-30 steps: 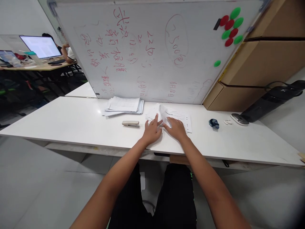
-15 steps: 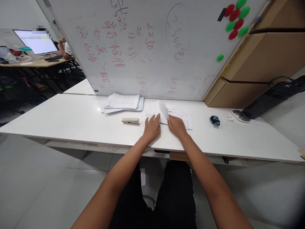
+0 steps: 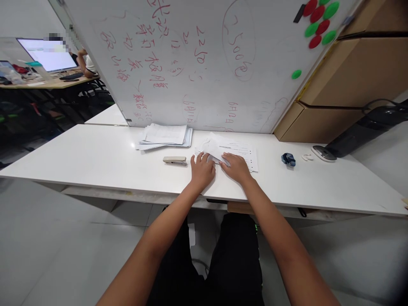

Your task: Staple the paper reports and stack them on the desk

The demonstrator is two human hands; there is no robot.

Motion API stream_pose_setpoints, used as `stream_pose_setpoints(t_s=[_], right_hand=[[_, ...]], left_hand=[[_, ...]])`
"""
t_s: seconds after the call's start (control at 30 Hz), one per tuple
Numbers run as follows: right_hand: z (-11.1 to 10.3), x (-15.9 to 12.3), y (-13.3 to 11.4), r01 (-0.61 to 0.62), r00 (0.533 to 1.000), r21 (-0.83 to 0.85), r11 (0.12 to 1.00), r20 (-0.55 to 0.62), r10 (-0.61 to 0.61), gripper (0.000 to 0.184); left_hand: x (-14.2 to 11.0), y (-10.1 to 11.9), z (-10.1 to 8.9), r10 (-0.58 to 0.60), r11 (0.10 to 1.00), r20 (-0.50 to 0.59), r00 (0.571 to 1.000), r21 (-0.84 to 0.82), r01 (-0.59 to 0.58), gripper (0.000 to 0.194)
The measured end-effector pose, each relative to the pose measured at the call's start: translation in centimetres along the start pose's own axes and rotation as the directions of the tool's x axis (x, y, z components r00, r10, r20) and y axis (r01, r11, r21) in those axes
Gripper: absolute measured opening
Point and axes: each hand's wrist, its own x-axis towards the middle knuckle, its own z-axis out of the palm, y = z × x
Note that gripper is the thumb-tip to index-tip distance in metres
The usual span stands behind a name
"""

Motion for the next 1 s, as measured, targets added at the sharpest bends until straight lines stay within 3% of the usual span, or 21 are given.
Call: stream_pose_setpoints(t_s=[0.53,0.73,0.87,1.0], right_hand=[[0.0,0.1,-0.1,0.022,1.000,-0.036,0.999,-0.011,-0.022,0.038],[0.0,0.1,0.0,-0.153,0.988,-0.137,0.979,-0.013,0.153,0.043],[-0.7,0.1,-0.3,-0.268,0.951,-0.032,0.963,-0.169,0.259,0.045],[-4.6,-1.3,-2.7,-0.261,0.848,0.245,0.934,-0.404,0.343,0.045]], left_hand=[[0.1,-0.2,0.5,-0.006,1.000,0.028,1.000,0.025,0.005,0.026],[0.1,-0.3,0.6,-0.019,0.999,0.055,0.998,-0.043,0.021,0.025],[0.2,-0.1,0.7,-0.023,0.995,0.030,0.999,-0.092,0.026,0.024],[0.0,-0.2,-1.1,0.056,0.934,-0.098,0.994,-0.346,-0.087,0.043]])
